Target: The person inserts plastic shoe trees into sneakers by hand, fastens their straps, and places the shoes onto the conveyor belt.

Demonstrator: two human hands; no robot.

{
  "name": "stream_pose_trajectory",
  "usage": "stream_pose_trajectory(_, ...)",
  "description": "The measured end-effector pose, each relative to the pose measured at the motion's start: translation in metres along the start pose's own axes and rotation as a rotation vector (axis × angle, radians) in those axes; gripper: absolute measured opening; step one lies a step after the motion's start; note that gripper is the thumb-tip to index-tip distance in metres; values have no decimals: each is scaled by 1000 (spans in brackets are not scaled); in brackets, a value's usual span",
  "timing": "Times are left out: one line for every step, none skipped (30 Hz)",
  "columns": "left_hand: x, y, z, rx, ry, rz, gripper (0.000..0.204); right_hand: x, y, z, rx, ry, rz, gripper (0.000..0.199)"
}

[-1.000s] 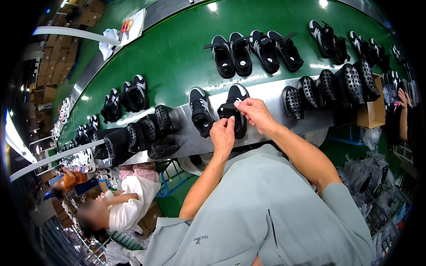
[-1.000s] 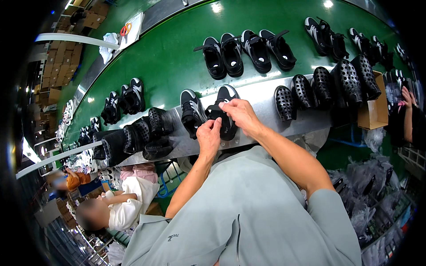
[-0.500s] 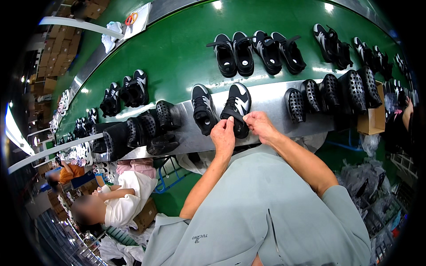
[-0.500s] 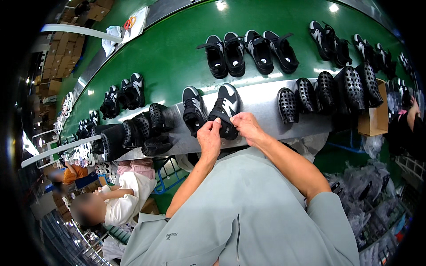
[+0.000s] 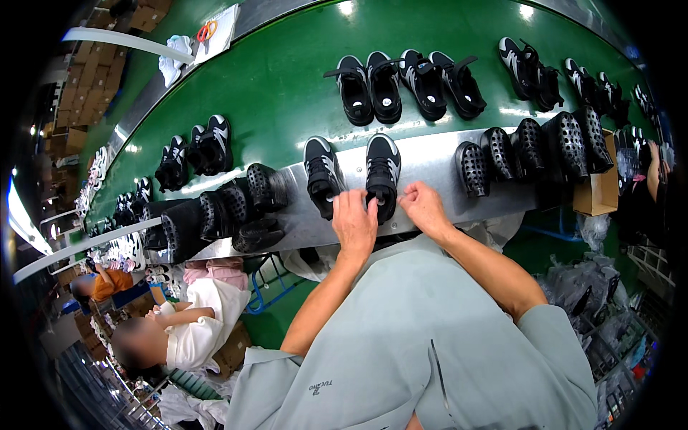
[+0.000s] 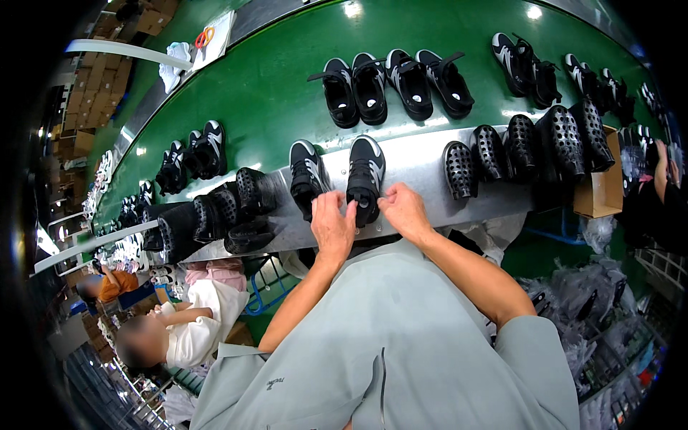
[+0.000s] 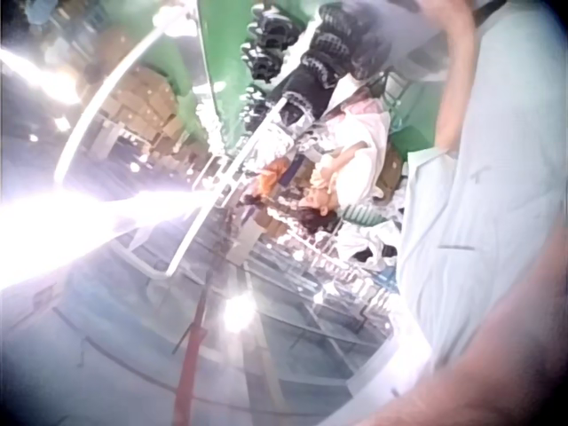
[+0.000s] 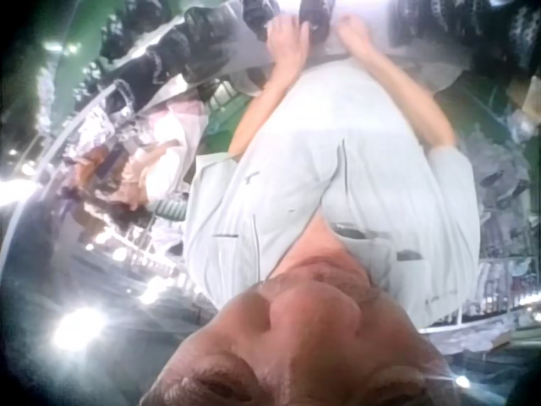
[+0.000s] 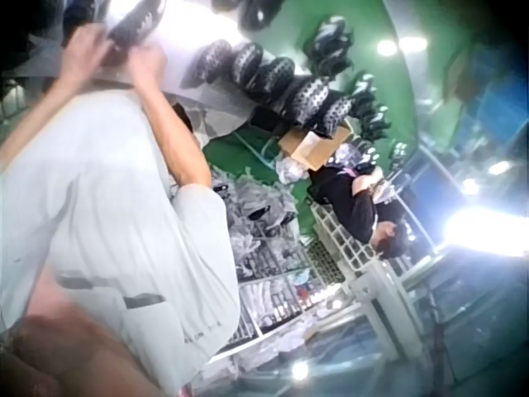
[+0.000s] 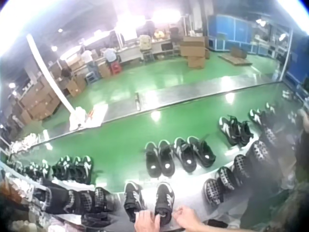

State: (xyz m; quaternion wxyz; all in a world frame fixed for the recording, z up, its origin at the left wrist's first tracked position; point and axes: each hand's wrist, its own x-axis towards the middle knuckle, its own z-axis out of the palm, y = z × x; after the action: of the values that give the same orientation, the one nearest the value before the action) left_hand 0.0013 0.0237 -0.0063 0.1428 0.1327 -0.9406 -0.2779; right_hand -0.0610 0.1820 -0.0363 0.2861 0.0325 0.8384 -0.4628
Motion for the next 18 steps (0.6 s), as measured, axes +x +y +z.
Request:
stream_pose_trajectory(4,-2,2,-1,2,-3,21,-5,-13,-2,-3,-2,-1,34)
stream_pose_trajectory(8,-4,4,3,11,92,19,-10,-29,0,-65,-40,-42,36)
stream_pose_trajectory(13,-5,6,7,22,191,17,-11,-38,1,-126,-74,-87,38)
stream_pose_trajectory(14,-6,6,-2,12,185,17,-11,-38,2,-131,-75,-93,38)
stream_pose_trajectory(13,-9,5,-2,20,181,17,-10,-35,2,-155,-72,-131,35)
stream_pose_trajectory(12,-12,2,-44,-27,183,17,-7,-32,3,-175,-70,-172,32)
stream_pose_trajectory(10,-14,-1,-87,-73,183,17,-5,-29,5,-196,-70,-213,28)
stream_pose_trajectory(6,-18,-7,-93,-99,187,17,-4,-26,7,-199,-76,-223,28)
stream_pose_trajectory(3,-18,-18,-91,-95,186,17,-4,-22,8,-249,-47,-269,26)
stream_pose_trajectory(-1,-18,-32,-8,-75,191,19,-3,-20,9,-298,-18,-319,23)
stream_pose_trajectory(-5,-20,-44,74,-55,194,21,-2,-21,11,-300,-21,-327,23)
stream_pose_trajectory(-10,-23,-56,127,-107,129,33,-1,-25,13,-335,-32,-322,22)
stream_pose_trajectory(-10,-29,-58,135,-92,121,33,0,-28,16,-371,-42,-316,20)
stream_pose_trajectory(-12,-38,-56,129,-154,112,39,1,-28,19,-377,-17,-383,19)
stream_pose_trajectory(-14,-48,-53,130,-209,102,45,7,-32,25,-375,-27,-408,19)
stream_pose_trajectory(-17,-58,-44,26,-262,80,54,12,-36,31,-410,1,-450,18)
stream_pose_trajectory(-21,-66,-35,-26,-296,32,55,17,-40,37,-444,31,-491,17)
stream_pose_trajectory(-15,-63,-27,-59,-322,-1,55,24,-44,40,-470,49,-526,15)
